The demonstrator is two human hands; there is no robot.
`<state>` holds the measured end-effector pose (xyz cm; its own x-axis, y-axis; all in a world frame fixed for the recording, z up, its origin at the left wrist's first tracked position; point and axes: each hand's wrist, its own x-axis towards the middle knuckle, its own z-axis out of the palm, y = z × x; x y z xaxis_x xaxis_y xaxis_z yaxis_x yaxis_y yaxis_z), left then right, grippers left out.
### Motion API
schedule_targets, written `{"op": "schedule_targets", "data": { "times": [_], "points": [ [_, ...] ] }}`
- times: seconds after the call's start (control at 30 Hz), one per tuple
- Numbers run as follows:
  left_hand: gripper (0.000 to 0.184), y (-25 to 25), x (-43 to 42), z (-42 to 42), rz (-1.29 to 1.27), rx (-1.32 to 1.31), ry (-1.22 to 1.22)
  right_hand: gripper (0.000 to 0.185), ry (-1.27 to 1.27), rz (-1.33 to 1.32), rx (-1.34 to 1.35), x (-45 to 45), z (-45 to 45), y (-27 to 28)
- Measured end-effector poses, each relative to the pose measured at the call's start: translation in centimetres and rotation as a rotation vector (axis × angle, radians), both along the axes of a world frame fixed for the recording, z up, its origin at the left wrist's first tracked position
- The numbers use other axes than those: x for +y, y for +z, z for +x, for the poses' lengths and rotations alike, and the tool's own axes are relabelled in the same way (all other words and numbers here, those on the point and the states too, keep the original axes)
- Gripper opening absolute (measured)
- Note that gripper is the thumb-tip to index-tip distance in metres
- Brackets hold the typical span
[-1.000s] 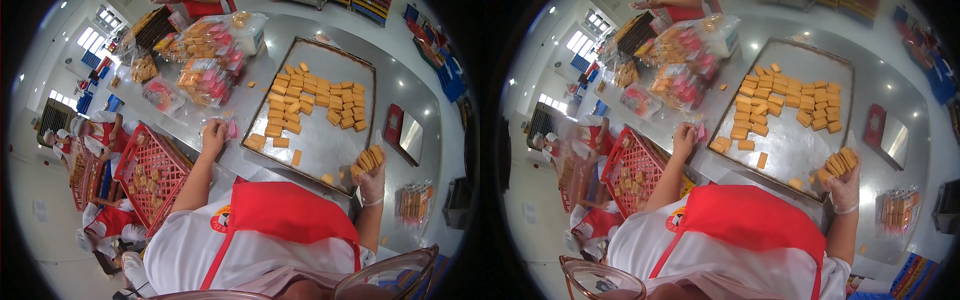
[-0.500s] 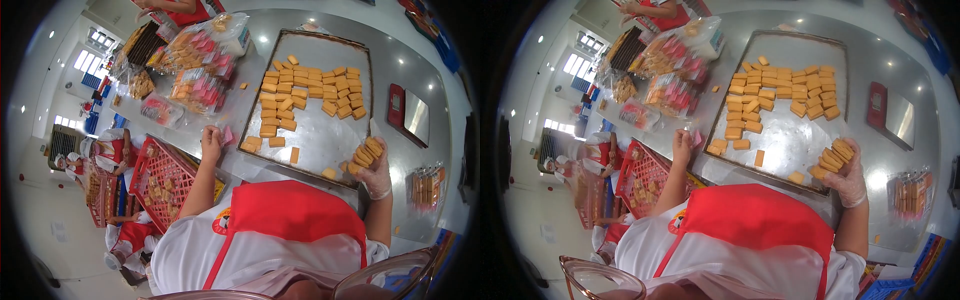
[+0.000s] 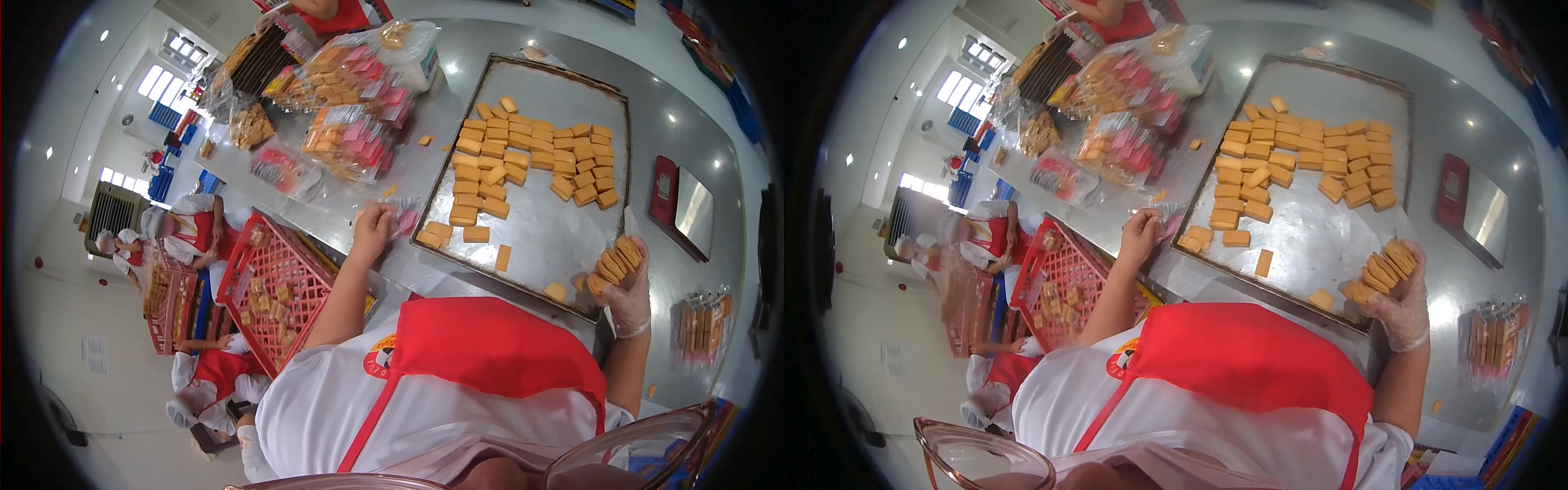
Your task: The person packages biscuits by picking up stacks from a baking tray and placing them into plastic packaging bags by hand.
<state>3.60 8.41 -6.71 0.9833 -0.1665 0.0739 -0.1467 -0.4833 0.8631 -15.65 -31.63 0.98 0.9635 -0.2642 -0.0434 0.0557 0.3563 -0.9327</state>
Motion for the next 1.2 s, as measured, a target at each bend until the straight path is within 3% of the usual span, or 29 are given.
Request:
{"op": "schedule_targets", "data": {
  "times": [0.07,0.2,0.33,0.43,0.53,0.6,0.67,0.77,0.8,0.9,0.93,1.07,1.13,1.2],
  "points": [
    [0.007,1.3,-0.3,-0.5,-0.055,0.072,-0.016,0.081,-0.011,-0.009,0.008,0.2,-0.1,0.3],
    [0.005,6.1,-1.9,-2.3,-0.212,-0.077,-0.117,0.074,0.059,-0.030,0.028,1.0,0.6,1.7],
    [0.005,9.3,-4.9,-4.1,0.079,-0.324,-0.383,0.067,0.248,-0.167,-0.147,3.2,2.9,3.7],
    [0.005,9.0,-7.8,-5.4,0.058,-0.222,-0.523,0.063,0.318,-0.232,-0.291,7.0,5.1,4.5],
    [0.005,8.6,-9.5,-6.7,-0.107,-0.104,-0.531,0.053,0.292,-0.711,-0.462,9.5,6.1,4.9],
    [0.006,8.2,-9.7,-7.4,-0.403,0.085,-0.422,0.048,0.349,-0.994,-0.473,10.6,6.0,5.8],
    [0.006,7.4,-8.0,-7.0,-0.651,0.250,-0.410,0.049,0.362,-1.001,-0.591,11.1,6.5,4.5],
    [0.005,8.7,-8.8,-6.8,-0.604,-0.292,-0.484,0.055,0.392,-0.956,-0.745,11.7,7.2,5.4],
    [0.005,9.1,-8.8,-6.7,-0.610,-0.303,-0.494,0.057,0.409,-0.928,-0.777,11.8,7.2,5.9],
    [0.006,10.6,-8.4,-6.6,-0.565,-0.319,-0.547,0.055,0.627,-1.029,-0.503,11.5,6.9,6.9],
    [0.006,11.6,-8.2,-6.6,-0.500,-0.327,-0.578,0.053,0.529,-1.029,-0.626,11.9,6.6,8.0],
    [0.008,13.9,-8.7,-5.6,-0.199,-0.429,-0.587,0.050,0.474,-1.181,-0.667,11.5,6.6,8.8],
    [0.009,16.1,-9.5,-5.5,-0.125,-0.245,-0.621,0.048,0.421,-1.239,-0.783,11.4,7.2,8.8],
    [0.010,16.6,-10.3,-5.4,-0.161,-0.093,-0.709,0.046,0.550,-1.294,-0.831,11.5,7.2,10.3]
  ]
}}
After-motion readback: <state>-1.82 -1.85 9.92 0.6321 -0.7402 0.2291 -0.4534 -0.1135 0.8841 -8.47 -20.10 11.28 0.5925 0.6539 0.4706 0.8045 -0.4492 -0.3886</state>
